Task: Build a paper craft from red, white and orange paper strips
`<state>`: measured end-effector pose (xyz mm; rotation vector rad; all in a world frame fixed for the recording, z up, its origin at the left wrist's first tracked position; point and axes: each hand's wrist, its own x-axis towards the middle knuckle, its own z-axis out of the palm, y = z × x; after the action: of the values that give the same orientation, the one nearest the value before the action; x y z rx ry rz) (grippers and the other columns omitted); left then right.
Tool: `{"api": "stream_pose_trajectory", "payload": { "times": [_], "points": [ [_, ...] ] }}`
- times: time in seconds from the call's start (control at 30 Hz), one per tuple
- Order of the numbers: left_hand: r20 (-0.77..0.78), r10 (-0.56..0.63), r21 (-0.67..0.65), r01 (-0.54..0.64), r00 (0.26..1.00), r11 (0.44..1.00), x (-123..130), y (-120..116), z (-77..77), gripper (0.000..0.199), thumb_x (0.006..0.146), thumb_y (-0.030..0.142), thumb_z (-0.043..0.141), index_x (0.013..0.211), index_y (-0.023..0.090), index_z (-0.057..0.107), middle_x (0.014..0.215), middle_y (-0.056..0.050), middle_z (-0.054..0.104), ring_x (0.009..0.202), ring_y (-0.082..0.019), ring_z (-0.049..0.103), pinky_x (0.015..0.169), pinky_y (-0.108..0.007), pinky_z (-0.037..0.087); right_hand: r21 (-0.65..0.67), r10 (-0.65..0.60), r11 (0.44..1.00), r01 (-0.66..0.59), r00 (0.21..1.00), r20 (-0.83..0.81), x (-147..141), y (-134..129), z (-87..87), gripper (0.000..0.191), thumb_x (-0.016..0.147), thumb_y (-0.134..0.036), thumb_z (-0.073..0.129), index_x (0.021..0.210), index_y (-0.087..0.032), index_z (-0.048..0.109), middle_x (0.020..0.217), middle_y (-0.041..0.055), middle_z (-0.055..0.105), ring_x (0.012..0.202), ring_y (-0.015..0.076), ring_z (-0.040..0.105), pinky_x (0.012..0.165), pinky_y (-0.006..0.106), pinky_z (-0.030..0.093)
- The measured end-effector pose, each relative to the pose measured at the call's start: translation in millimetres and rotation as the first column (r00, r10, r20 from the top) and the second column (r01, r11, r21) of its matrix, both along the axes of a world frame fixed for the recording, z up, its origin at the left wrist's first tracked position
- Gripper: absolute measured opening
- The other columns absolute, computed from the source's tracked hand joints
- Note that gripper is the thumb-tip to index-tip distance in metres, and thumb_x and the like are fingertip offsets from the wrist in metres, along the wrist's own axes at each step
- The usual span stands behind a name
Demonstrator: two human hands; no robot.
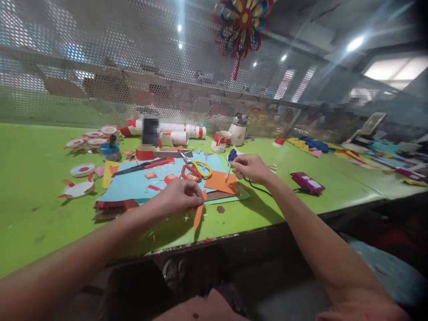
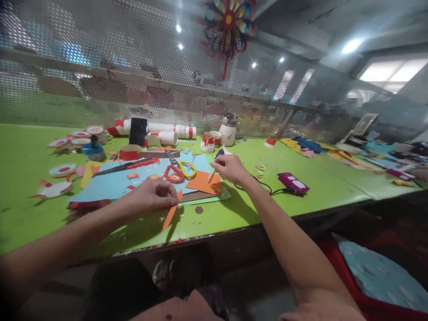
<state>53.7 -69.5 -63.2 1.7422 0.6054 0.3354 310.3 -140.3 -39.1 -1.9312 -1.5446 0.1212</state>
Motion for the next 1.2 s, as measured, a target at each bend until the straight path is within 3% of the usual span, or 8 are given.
{"api": "stream_pose_trajectory", "payload": {
  "times": [0.1, 0.23, 0.43, 0.67, 0.83, 0.93, 1.07, 1.2],
  "points": [
    [-0.069, -0.071, 0.027, 0.073, 0.995, 0.997, 4, -8, -2.9, 0.014, 0.06, 0.027, 0.067, 0.064, 0.015, 0.062, 0.053, 0.001, 0.058, 0.049, -0.011, 0.051, 0.049, -0.023, 0.039, -0.011, -0.078, 0.997, 0.079, 0.993, 0.09, 15, 2, -6.5, 0.026, 0.08, -0.033, 0.054, 0.071, -0.015, 0.068, 0.063, 0.0023, 0.065, 0.06, 0.0145, 0.057, 0.056, 0.024, 0.04],
    [-0.084, -0.058, 0.138, 0.069, 0.995, 0.988, 7, -6, -7.5, 0.012, 0.062, 0.027, 0.062, 0.065, 0.015, 0.062, 0.055, 0.001, 0.058, 0.052, -0.012, 0.051, 0.051, -0.024, 0.038, -0.02, -0.182, 0.981, 0.193, 0.953, 0.243, 40, 10, -8.4, 0.026, 0.082, -0.029, 0.051, 0.081, -0.012, 0.071, 0.077, 0.0075, 0.07, 0.068, 0.0175, 0.059, 0.061, 0.026, 0.04],
    [-0.069, -0.037, 0.129, 0.046, 0.997, 0.991, 15, 1, -9.3, 0.013, 0.062, 0.028, 0.063, 0.067, 0.016, 0.062, 0.06, 0.0, 0.061, 0.058, -0.014, 0.056, 0.058, -0.026, 0.042, -0.148, -0.124, 0.967, 0.209, 0.887, 0.446, 56, 28, -11.6, 0.023, 0.076, -0.021, 0.055, 0.089, -0.014, 0.073, 0.094, 0.0115, 0.07, 0.09, 0.024, 0.058, 0.076, 0.029, 0.04],
    [-0.082, -0.073, 0.029, 0.076, 0.994, 0.997, 14, -25, -28.2, 0.015, 0.065, 0.027, 0.059, 0.073, 0.015, 0.064, 0.067, -0.002, 0.064, 0.065, -0.016, 0.057, 0.061, -0.027, 0.042, -0.187, -0.126, 0.945, 0.267, 0.829, 0.545, 58, 36, -23.7, 0.034, 0.077, -0.022, 0.054, 0.107, -0.013, 0.067, 0.106, 0.0166, 0.065, 0.1, 0.0288, 0.053, 0.081, 0.033, 0.04],
    [-0.194, -0.098, 0.175, 0.133, 0.976, 0.976, 4, -33, -30.5, 0.016, 0.073, 0.024, 0.054, 0.078, 0.016, 0.067, 0.069, -0.001, 0.065, 0.068, -0.016, 0.058, 0.061, -0.025, 0.042, -0.187, -0.135, 0.938, 0.29, 0.807, 0.576, 66, 46, -25.3, 0.036, 0.079, -0.028, 0.056, 0.109, -0.009, 0.065, 0.107, 0.0199, 0.065, 0.1, 0.0303, 0.054, 0.08, 0.034, 0.041],
    [-0.168, -0.112, 0.338, 0.164, 0.979, 0.927, -2, -35, -30.0, 0.017, 0.078, 0.02, 0.051, 0.081, 0.018, 0.068, 0.078, -0.002, 0.068, 0.075, -0.017, 0.06, 0.069, -0.026, 0.044, -0.199, -0.132, 0.936, 0.292, 0.812, 0.568, 72, 55, -25.5, 0.034, 0.077, -0.035, 0.061, 0.099, -0.011, 0.068, 0.1, 0.0183, 0.067, 0.093, 0.0286, 0.057, 0.075, 0.032, 0.042],
    [-0.034, -0.179, 0.592, 0.164, 0.983, 0.789, -12, -38, -36.9, 0.024, 0.088, 0.015, 0.043, 0.086, 0.018, 0.067, 0.083, -0.005, 0.066, 0.077, -0.017, 0.058, 0.071, -0.028, 0.044, -0.204, -0.142, 0.937, 0.285, 0.84, 0.524, 81, 63, -30.3, 0.033, 0.073, -0.044, 0.065, 0.087, -0.014, 0.07, 0.086, 0.0132, 0.069, 0.083, 0.026, 0.059, 0.07, 0.031, 0.043],
    [-0.054, -0.263, 0.697, 0.225, 0.963, 0.681, -19, -39, -39.1, 0.028, 0.088, 0.007, 0.041, 0.094, 0.018, 0.067, 0.092, -0.008, 0.063, 0.083, -0.017, 0.055, 0.074, -0.029, 0.043, -0.189, -0.173, 0.941, 0.28, 0.88, 0.443, 91, 69, -41.2, 0.034, 0.066, -0.047, 0.07, 0.075, -0.014, 0.069, 0.073, 0.0121, 0.066, 0.078, 0.027, 0.058, 0.068, 0.033, 0.043]
  ]
}}
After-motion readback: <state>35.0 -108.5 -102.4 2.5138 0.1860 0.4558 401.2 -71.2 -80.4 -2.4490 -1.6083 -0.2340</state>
